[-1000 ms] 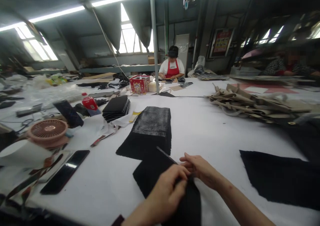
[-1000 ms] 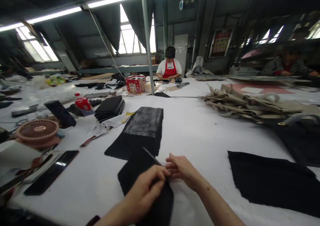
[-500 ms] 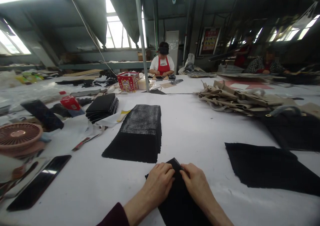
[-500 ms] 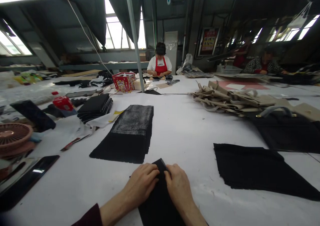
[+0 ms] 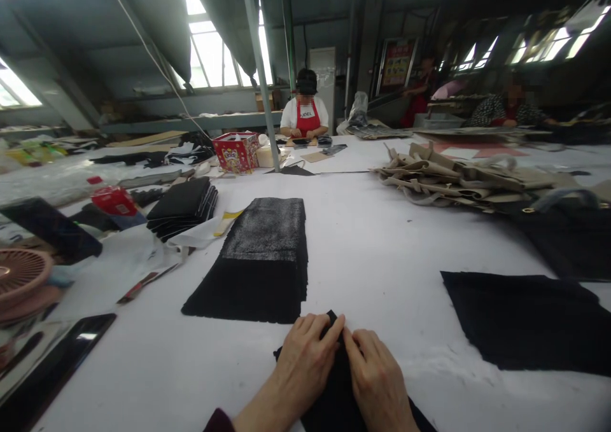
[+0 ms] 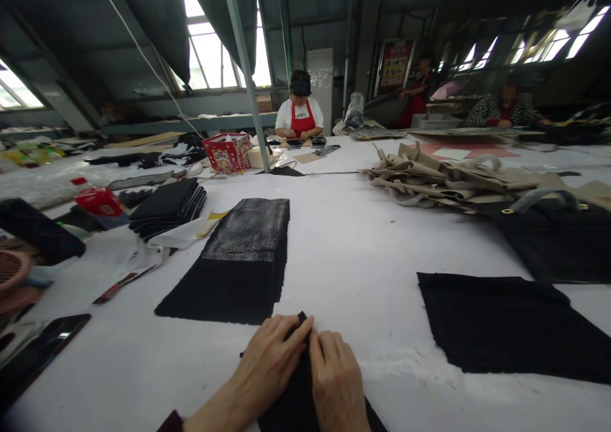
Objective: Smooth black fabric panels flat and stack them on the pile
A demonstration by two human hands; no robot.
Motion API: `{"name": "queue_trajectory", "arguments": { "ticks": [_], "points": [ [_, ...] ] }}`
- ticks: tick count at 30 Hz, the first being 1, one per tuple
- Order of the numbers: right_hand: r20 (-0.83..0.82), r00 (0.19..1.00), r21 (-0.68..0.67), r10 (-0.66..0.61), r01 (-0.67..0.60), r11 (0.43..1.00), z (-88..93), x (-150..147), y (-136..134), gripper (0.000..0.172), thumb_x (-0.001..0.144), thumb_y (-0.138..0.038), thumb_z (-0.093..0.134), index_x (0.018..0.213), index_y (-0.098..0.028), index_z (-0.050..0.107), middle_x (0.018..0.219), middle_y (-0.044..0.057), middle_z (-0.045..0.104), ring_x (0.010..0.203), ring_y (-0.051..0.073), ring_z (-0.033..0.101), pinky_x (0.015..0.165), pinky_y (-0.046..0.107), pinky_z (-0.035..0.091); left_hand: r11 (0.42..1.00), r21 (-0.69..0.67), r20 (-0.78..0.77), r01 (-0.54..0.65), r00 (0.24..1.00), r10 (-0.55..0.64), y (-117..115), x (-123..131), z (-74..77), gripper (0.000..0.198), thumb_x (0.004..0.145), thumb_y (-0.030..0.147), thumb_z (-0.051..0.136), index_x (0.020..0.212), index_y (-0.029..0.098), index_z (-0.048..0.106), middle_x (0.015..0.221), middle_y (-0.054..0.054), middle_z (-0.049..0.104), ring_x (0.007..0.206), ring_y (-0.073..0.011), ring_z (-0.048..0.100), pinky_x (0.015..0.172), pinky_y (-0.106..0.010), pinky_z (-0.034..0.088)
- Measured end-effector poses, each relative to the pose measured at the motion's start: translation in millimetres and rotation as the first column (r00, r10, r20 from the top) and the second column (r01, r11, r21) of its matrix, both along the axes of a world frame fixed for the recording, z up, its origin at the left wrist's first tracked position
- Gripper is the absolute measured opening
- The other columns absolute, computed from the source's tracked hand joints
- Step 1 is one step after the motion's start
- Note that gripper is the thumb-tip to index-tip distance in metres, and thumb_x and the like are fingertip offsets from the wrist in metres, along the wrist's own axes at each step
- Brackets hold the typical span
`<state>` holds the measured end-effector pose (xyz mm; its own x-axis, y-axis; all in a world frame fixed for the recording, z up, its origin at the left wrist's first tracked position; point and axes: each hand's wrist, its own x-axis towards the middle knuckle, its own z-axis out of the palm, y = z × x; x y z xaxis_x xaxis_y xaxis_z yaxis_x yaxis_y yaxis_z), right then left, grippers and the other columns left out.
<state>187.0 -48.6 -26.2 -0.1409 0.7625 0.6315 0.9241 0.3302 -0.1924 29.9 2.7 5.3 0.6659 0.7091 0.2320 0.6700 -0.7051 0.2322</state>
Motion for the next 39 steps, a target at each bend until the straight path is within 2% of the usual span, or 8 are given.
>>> {"name": "queue_trajectory", "arguments": {
  "ticks": [4,10,21,30,39],
  "points": [
    [0.042,0.999,0.002,0.015,-0.015,1.0,-3.6,0.8,0.7,0.036,0.091,-0.001,0.037,0.118,-0.011,0.058,0.085,0.009,0.059,0.075,0.022,0.056,0.065,0.036,0.05,1.0,0.001,0.003,-0.014,1.0,0.014,2.7,0.6,-4.0,0.047,0.095,0.015,0.047,0.14,0.026,0.047,0.118,-0.009,0.059,0.1,-0.024,0.057,0.087,-0.041,0.048],
    [0.034,0.999,0.015,0.02,-0.021,1.0,-5.9,-0.1,1.5,0.039,0.092,-0.001,0.036,0.122,-0.014,0.058,0.083,0.008,0.058,0.073,0.021,0.055,0.063,0.035,0.048,1.0,-0.012,0.023,-0.025,0.999,0.026,3.6,0.1,-7.9,0.046,0.095,0.015,0.048,0.14,0.025,0.048,0.118,-0.009,0.059,0.103,-0.0246,0.056,0.089,-0.042,0.047],
    [0.039,0.998,0.036,0.047,-0.049,0.998,-2.0,0.7,3.5,0.039,0.091,-0.002,0.037,0.121,-0.015,0.058,0.083,0.008,0.06,0.072,0.021,0.055,0.062,0.033,0.047,0.999,-0.024,0.05,-0.036,0.998,0.037,5.1,0.8,-8.2,0.043,0.094,0.016,0.05,0.137,0.023,0.051,0.117,-0.009,0.061,0.102,-0.0248,0.057,0.089,-0.041,0.047],
    [0.094,0.995,0.081,0.027,-0.034,0.996,-2.7,-0.2,5.5,0.032,0.095,-0.004,0.033,0.114,-0.006,0.059,0.081,0.008,0.057,0.073,0.019,0.053,0.063,0.031,0.044,0.998,-0.039,0.05,-0.056,0.997,0.058,4.1,0.6,-8.7,0.043,0.095,0.017,0.052,0.137,0.022,0.051,0.12,-0.008,0.059,0.105,-0.0241,0.055,0.092,-0.042,0.046],
    [0.101,0.994,0.094,0.03,-0.04,0.995,-1.6,-1.2,5.9,0.031,0.096,-0.004,0.032,0.113,-0.005,0.058,0.081,0.008,0.055,0.073,0.019,0.052,0.063,0.031,0.042,0.995,-0.063,0.035,-0.073,0.997,0.075,4.7,1.2,-10.9,0.043,0.096,0.019,0.051,0.139,0.022,0.049,0.121,-0.007,0.058,0.106,-0.0239,0.054,0.093,-0.043,0.046]
  ]
}}
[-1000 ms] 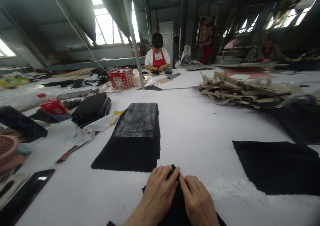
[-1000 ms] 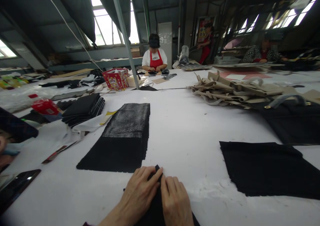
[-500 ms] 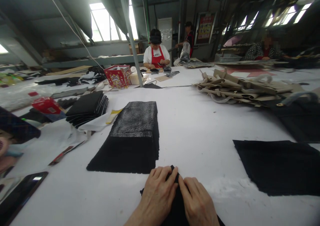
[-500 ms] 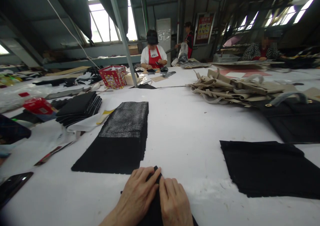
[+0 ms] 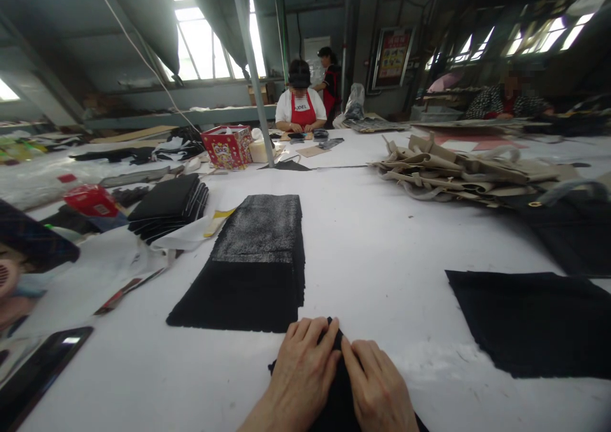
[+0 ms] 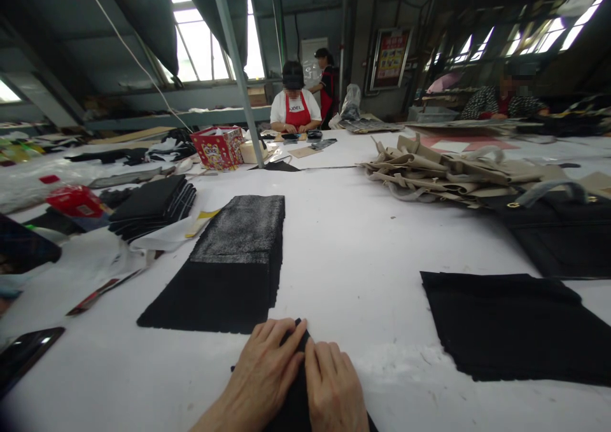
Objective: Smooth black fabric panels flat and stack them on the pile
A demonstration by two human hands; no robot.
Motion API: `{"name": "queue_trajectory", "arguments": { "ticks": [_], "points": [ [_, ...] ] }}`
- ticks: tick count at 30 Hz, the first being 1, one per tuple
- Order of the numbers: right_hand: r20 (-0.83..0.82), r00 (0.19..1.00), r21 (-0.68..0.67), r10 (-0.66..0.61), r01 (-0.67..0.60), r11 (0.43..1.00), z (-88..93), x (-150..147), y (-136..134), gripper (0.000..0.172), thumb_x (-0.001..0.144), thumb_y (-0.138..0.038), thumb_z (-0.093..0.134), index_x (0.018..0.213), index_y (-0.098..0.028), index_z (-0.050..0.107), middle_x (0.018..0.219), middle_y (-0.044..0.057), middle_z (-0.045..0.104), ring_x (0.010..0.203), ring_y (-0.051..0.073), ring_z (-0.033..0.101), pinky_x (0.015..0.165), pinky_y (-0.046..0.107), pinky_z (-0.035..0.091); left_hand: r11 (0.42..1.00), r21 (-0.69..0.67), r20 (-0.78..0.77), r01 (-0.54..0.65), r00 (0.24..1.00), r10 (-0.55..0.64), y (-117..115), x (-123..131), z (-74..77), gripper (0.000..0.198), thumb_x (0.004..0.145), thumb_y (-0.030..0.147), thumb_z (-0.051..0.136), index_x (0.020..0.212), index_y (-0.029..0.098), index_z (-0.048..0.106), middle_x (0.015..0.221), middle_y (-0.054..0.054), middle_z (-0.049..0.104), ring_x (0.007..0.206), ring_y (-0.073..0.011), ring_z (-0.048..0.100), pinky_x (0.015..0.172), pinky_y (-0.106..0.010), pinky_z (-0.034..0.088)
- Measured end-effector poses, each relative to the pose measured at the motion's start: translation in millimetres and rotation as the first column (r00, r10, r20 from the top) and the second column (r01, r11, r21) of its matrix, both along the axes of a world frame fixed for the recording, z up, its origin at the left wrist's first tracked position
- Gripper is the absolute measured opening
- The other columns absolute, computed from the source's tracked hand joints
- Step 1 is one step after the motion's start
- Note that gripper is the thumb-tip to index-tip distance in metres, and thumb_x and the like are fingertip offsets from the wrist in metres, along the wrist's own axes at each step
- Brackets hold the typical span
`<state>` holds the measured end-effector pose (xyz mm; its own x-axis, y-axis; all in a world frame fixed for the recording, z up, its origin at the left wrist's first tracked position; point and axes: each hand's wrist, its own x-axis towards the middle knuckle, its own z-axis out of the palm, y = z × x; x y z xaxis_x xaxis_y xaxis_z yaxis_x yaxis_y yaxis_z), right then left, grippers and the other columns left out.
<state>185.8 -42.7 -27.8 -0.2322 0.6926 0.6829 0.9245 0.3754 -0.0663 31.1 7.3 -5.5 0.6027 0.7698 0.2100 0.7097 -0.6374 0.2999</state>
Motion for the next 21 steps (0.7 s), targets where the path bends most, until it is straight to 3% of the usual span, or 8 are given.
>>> {"name": "queue_trajectory", "arguments": {
  "ticks": [8,12,15,21],
  "points": [
    [0.002,1.0,-0.023,-0.022,0.022,1.0,-1.4,-1,-1,0.031,0.096,-0.004,0.033,0.114,-0.006,0.058,0.082,0.008,0.055,0.074,0.019,0.051,0.064,0.032,0.043,0.999,0.039,-0.024,-0.023,0.999,0.024,4,-2,5.6,0.042,0.095,0.02,0.052,0.137,0.014,0.05,0.123,-0.012,0.057,0.107,-0.0263,0.054,0.094,-0.045,0.047],
    [0.001,0.999,-0.043,-0.04,0.04,0.998,-1.8,-2,-2,0.031,0.095,-0.003,0.033,0.114,-0.006,0.057,0.081,0.007,0.054,0.073,0.019,0.051,0.064,0.033,0.044,0.991,0.123,0.05,0.058,0.997,-0.064,5,-5,14.3,0.044,0.095,0.012,0.044,0.138,0.018,0.049,0.134,-0.01,0.054,0.116,-0.0255,0.051,0.1,-0.043,0.043],
    [0.005,0.999,-0.079,-0.047,0.048,0.996,-1.6,-2,-3,0.032,0.096,-0.004,0.031,0.114,-0.008,0.058,0.082,0.008,0.054,0.073,0.02,0.051,0.064,0.034,0.045,0.984,0.1,0.038,0.144,0.988,-0.149,4,-2,15.6,0.041,0.093,0.008,0.044,0.131,0.019,0.055,0.13,-0.006,0.059,0.116,-0.0238,0.051,0.101,-0.039,0.042],
    [-0.001,0.998,-0.112,-0.057,0.056,0.992,2.6,3,-11,0.033,0.096,-0.004,0.031,0.117,-0.008,0.057,0.087,0.009,0.055,0.076,0.021,0.052,0.066,0.035,0.047,0.982,0.101,-0.037,0.158,0.987,-0.155,2,1,8.4,0.044,0.093,0.007,0.044,0.137,0.013,0.047,0.124,-0.008,0.062,0.113,-0.0244,0.052,0.101,-0.04,0.041]
  ]
}}
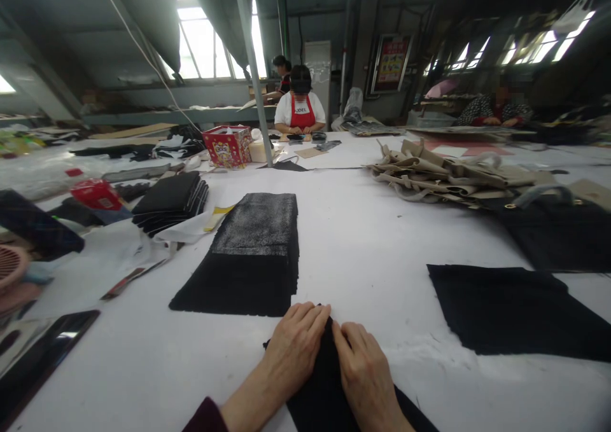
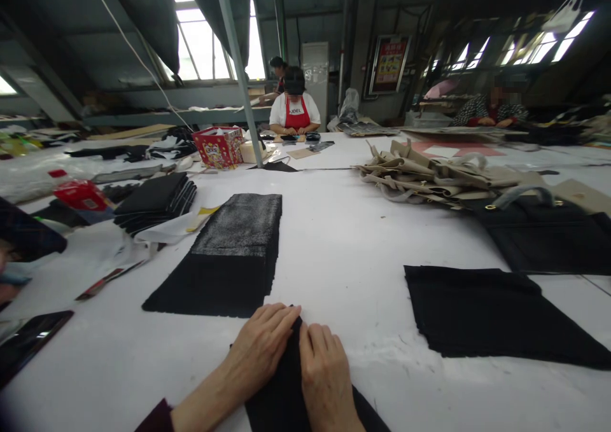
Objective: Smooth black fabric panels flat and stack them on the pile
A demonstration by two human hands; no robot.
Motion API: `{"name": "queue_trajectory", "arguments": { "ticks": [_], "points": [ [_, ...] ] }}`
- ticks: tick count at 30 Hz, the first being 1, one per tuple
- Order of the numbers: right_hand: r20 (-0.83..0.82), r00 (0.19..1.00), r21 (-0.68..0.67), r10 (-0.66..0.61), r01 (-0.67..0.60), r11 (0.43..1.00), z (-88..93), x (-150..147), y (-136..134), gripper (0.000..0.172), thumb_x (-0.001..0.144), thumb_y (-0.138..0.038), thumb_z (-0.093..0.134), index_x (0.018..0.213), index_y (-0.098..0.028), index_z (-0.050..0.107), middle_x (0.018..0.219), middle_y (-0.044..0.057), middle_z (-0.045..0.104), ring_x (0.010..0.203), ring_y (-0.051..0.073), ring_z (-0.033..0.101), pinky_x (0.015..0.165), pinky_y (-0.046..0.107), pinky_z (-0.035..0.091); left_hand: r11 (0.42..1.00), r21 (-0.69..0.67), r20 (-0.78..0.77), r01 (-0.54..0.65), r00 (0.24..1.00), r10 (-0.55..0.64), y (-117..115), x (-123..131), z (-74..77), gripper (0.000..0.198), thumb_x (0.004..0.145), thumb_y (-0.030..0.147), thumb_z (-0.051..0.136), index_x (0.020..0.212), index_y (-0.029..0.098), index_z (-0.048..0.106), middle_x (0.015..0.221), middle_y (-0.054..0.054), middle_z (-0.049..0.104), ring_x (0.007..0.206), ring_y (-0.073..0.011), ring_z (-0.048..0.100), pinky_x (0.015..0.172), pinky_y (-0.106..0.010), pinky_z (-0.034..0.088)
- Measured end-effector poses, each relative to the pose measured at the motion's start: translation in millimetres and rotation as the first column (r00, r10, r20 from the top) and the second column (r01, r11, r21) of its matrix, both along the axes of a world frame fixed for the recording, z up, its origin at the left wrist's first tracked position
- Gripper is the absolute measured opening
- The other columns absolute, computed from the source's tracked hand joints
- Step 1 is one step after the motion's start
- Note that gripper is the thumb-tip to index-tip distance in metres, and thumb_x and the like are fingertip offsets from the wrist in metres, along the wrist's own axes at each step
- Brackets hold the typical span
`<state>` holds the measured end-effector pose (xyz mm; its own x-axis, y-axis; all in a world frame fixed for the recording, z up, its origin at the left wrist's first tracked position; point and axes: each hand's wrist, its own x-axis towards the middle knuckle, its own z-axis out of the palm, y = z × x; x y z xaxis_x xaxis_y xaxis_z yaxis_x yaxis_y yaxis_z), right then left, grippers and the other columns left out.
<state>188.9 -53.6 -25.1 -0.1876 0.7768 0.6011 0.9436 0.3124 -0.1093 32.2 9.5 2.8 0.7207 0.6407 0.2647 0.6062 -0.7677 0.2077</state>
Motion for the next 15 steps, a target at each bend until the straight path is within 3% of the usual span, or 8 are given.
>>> {"name": "queue_trajectory", "arguments": {
  "ticks": [15],
  "points": [
    [-0.04,0.999,-0.033,-0.005,0.003,0.999,-2.0,18,-33,0.037,0.094,-0.001,0.034,0.123,-0.011,0.055,0.092,0.009,0.056,0.081,0.02,0.053,0.072,0.035,0.048,0.996,0.082,-0.12,0.03,0.993,-0.02,-5,-1,8.3,0.044,0.091,0.005,0.045,0.132,0.019,0.053,0.13,-0.007,0.057,0.114,-0.0232,0.051,0.1,-0.039,0.04]
  ]
}}
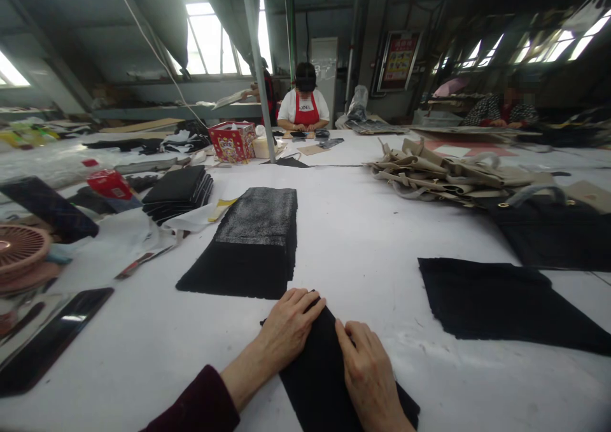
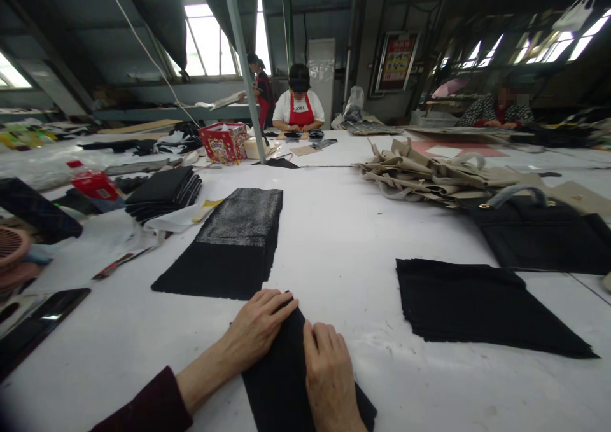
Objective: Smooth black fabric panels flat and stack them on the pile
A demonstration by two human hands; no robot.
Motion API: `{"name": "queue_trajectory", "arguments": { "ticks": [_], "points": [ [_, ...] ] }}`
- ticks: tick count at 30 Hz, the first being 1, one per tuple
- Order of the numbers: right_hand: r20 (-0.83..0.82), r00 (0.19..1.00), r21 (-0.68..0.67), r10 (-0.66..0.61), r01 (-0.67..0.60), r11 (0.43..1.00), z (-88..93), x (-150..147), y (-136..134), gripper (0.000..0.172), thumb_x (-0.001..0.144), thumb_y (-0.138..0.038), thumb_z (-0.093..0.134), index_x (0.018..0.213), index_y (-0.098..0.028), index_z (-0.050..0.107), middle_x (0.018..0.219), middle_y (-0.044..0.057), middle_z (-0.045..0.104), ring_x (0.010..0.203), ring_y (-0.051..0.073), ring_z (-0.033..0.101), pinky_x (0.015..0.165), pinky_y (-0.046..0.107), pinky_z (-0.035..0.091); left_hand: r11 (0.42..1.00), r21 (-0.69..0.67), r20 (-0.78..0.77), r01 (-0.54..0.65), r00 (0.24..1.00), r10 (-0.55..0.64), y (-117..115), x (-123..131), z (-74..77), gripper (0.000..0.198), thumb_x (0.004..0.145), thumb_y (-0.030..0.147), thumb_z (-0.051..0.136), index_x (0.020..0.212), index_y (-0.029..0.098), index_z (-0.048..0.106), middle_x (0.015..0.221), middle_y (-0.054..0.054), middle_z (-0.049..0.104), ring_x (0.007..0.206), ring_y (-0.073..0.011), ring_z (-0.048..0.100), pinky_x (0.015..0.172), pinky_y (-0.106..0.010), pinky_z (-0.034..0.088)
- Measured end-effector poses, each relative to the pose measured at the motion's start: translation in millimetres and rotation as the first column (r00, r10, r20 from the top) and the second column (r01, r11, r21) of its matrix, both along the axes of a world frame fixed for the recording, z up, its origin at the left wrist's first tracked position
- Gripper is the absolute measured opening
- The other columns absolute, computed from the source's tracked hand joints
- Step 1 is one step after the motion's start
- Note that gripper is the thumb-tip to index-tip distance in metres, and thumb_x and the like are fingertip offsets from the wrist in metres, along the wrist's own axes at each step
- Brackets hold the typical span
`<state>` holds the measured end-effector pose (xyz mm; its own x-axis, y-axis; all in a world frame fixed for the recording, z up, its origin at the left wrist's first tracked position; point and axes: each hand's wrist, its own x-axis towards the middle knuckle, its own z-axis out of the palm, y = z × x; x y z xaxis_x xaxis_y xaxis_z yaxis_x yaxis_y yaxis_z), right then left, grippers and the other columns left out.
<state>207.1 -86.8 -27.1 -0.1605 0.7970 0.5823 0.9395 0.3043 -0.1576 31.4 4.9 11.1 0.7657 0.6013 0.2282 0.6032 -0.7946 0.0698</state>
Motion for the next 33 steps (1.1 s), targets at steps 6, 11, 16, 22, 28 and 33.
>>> {"name": "queue_trajectory", "arguments": {
  "ticks": [6,11,16,22,28,33],
  "points": [
    [-0.002,1.0,-0.004,0.002,-0.002,1.0,2.3,5,-12,0.037,0.094,0.0,0.034,0.124,-0.01,0.054,0.091,0.009,0.056,0.081,0.02,0.053,0.072,0.035,0.048,0.999,0.026,-0.107,0.021,0.994,-0.018,-5,5,5.5,0.044,0.091,0.007,0.046,0.134,0.014,0.051,0.129,-0.009,0.057,0.121,-0.0245,0.048,0.106,-0.039,0.035],
    [0.013,1.0,-0.01,-0.004,0.005,1.0,1.6,12,-22,0.036,0.093,0.0,0.035,0.122,-0.009,0.056,0.091,0.009,0.055,0.081,0.021,0.052,0.071,0.035,0.046,0.998,0.033,-0.185,0.056,0.981,-0.049,-9,7,5.1,0.059,0.083,0.002,0.048,0.141,0.016,0.043,0.133,-0.011,0.054,0.124,-0.026,0.046,0.105,-0.04,0.034],
    [0.012,1.0,-0.014,-0.013,0.014,1.0,1.5,18,-32,0.035,0.093,0.0,0.037,0.121,-0.008,0.056,0.091,0.01,0.055,0.081,0.021,0.051,0.071,0.035,0.046,0.996,0.048,-0.204,0.072,0.977,-0.061,-11,8,7.2,0.06,0.082,0.001,0.047,0.14,0.018,0.044,0.136,-0.011,0.051,0.126,-0.0265,0.045,0.108,-0.042,0.033],
    [0.007,1.0,-0.026,-0.002,0.003,1.0,2.7,23,-42,0.035,0.092,0.0,0.037,0.12,-0.009,0.057,0.089,0.009,0.056,0.08,0.021,0.05,0.07,0.034,0.045,0.992,0.03,-0.243,0.123,0.964,-0.112,-17,12,9.9,0.06,0.084,0.002,0.045,0.142,0.014,0.041,0.13,-0.011,0.055,0.121,-0.0233,0.048,0.107,-0.038,0.035],
    [0.017,1.0,-0.025,-0.013,0.014,1.0,3.6,29,-51,0.035,0.09,0.0,0.039,0.12,-0.008,0.058,0.088,0.009,0.056,0.08,0.021,0.05,0.07,0.035,0.044,0.989,0.065,-0.265,0.136,0.958,-0.114,-25,13,10.0,0.064,0.083,0.001,0.046,0.145,0.017,0.038,0.135,-0.012,0.051,0.124,-0.0244,0.047,0.11,-0.042,0.032],
    [0.023,1.0,-0.026,-0.016,0.016,1.0,6.2,34,-59,0.036,0.089,0.0,0.04,0.119,-0.007,0.059,0.088,0.01,0.056,0.08,0.021,0.05,0.069,0.034,0.043,0.983,0.013,-0.243,0.184,0.954,-0.175,-27,16,12.8,0.065,0.083,0.001,0.046,0.145,0.017,0.037,0.129,-0.009,0.055,0.123,-0.021,0.048,0.109,-0.036,0.035]
  ]
}}
